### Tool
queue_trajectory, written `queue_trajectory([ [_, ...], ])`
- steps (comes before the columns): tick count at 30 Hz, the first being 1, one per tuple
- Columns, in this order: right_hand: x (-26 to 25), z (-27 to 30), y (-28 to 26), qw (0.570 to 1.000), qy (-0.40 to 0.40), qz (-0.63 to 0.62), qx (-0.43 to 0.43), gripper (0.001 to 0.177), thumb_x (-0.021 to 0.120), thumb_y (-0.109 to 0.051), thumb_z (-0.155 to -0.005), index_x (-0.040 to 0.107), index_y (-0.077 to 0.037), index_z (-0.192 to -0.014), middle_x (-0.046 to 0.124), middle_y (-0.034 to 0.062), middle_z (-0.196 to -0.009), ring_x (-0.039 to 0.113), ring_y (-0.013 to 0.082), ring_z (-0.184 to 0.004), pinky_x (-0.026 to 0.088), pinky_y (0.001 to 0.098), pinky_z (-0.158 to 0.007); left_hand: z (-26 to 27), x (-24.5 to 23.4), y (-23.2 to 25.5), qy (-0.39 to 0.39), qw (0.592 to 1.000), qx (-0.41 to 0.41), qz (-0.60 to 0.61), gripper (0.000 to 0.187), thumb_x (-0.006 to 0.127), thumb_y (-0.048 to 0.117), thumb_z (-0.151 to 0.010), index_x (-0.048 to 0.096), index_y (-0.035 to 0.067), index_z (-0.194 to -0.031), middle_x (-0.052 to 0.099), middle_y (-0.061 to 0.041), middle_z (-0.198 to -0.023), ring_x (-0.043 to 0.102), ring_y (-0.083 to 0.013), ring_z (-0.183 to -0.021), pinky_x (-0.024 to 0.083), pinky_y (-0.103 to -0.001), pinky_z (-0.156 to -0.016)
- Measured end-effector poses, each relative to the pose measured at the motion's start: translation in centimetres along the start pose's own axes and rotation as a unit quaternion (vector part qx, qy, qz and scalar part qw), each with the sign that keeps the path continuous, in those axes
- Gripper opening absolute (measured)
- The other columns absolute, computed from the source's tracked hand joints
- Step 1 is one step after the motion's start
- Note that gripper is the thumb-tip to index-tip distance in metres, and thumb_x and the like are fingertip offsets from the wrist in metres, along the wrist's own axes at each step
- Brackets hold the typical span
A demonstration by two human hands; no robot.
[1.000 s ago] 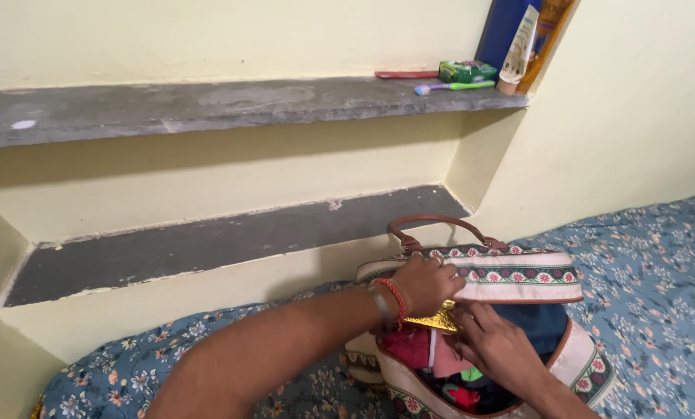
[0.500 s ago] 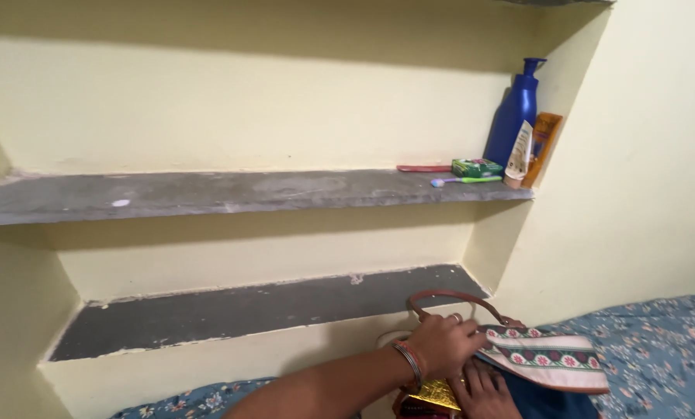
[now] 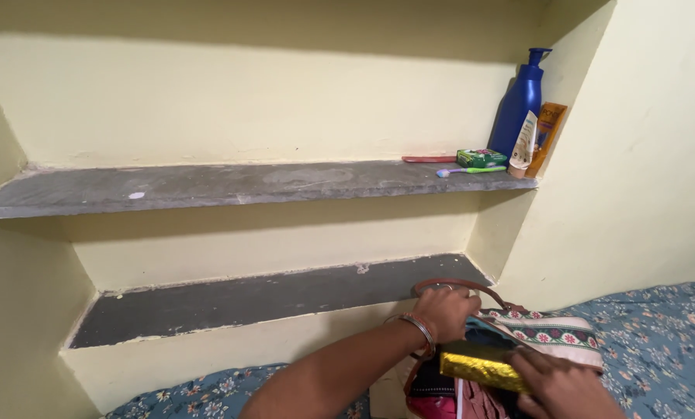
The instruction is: The person unzips a patterned duffel bag on a bed and removes items one at a time, placing toiletries such as a comb, toothbrush, toothpaste, bottles and a charger on the built-in stair shelves. They then take out folded clothing items and stack them in a row on the shelf.
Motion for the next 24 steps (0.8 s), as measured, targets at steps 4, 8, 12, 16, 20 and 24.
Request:
queue_trajectory([
  [4, -4.5, 2.2, 2.6, 0.991, 0.108, 0.058, -0.045, 0.075, 0.059, -0.061, -0.089, 0.041, -0.021, -0.15, 0.046, 0.0127, -0.156, 0.065, 0.0324, -0.122, 0.057, 0.0468, -0.094, -1.0, 1.7, -1.8, -0.051, 0.998, -0.034, 0.01, 0.033, 0.061, 0.014, -0.082, 0.071, 0.016, -0.114, 0.07, -0.011, -0.114, 0.068, -0.0337, -0.11, 0.052, -0.055, -0.086],
  [8, -8.3, 2.6, 4.7, 0.993, 0.01, 0.116, -0.007, 0.078, 0.052, -0.063, -0.095, 0.032, -0.023, -0.158, 0.034, 0.0077, -0.17, 0.061, 0.0245, -0.126, 0.061, 0.0381, -0.091, -5.0, 1.2, -3.0, -0.16, 0.975, 0.005, 0.157, 0.048, 0.069, 0.021, -0.078, 0.066, 0.014, -0.126, 0.072, -0.016, -0.124, 0.069, -0.03, -0.115, 0.054, -0.043, -0.099],
  [12, -15.6, 2.4, 5.9, 0.953, 0.227, 0.195, -0.056, 0.073, 0.061, -0.054, -0.086, 0.047, -0.019, -0.149, 0.058, 0.0046, -0.144, 0.066, 0.0214, -0.121, 0.057, 0.041, -0.099, -8.9, -6.2, -3.9, -0.076, 0.951, 0.03, 0.3, 0.045, 0.058, 0.046, -0.094, 0.064, 0.02, -0.131, 0.068, -0.011, -0.138, 0.06, -0.0293, -0.132, 0.045, -0.047, -0.112],
  [16, -23.5, 2.1, 7.0, 0.897, 0.34, 0.281, -0.026, 0.072, 0.064, -0.05, -0.079, 0.053, -0.019, -0.143, 0.062, 0.0039, -0.141, 0.066, 0.0185, -0.121, 0.057, 0.0377, -0.103, -8.6, -16.2, -2.4, 0.003, 0.888, 0.059, 0.456, 0.054, 0.05, 0.059, -0.1, 0.059, 0.022, -0.139, 0.049, -0.007, -0.158, 0.04, -0.0289, -0.15, 0.036, -0.055, -0.118],
  [20, -29.6, 1.0, 5.8, 0.855, 0.43, 0.29, -0.026, 0.07, 0.066, -0.051, -0.08, 0.058, -0.016, -0.139, 0.07, 0.002, -0.131, 0.07, 0.0181, -0.115, 0.059, 0.0348, -0.096, -5.9, -25.5, -1.6, 0.143, 0.806, 0.069, 0.57, 0.059, 0.061, 0.053, -0.097, 0.054, 0.015, -0.141, 0.057, -0.011, -0.143, 0.045, -0.0268, -0.142, 0.04, -0.051, -0.114],
  [24, -34.9, -1.3, 4.9, 0.849, 0.468, 0.246, -0.025, 0.065, 0.071, -0.047, -0.085, 0.059, -0.014, -0.14, 0.074, 0.0043, -0.126, 0.074, 0.0205, -0.109, 0.061, 0.0351, -0.09, -2.9, -31.2, -1.9, 0.273, 0.719, 0.086, 0.633, 0.068, 0.07, 0.052, -0.09, 0.048, 0.012, -0.141, 0.045, -0.011, -0.142, 0.046, -0.0243, -0.134, 0.05, -0.05, -0.106],
])
Point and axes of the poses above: each hand's wrist, its own z-axis away from the middle knuckle, its own x-axis out of the palm, y = z × x, the point moved 3 cm from there along -z, towards the middle knuckle
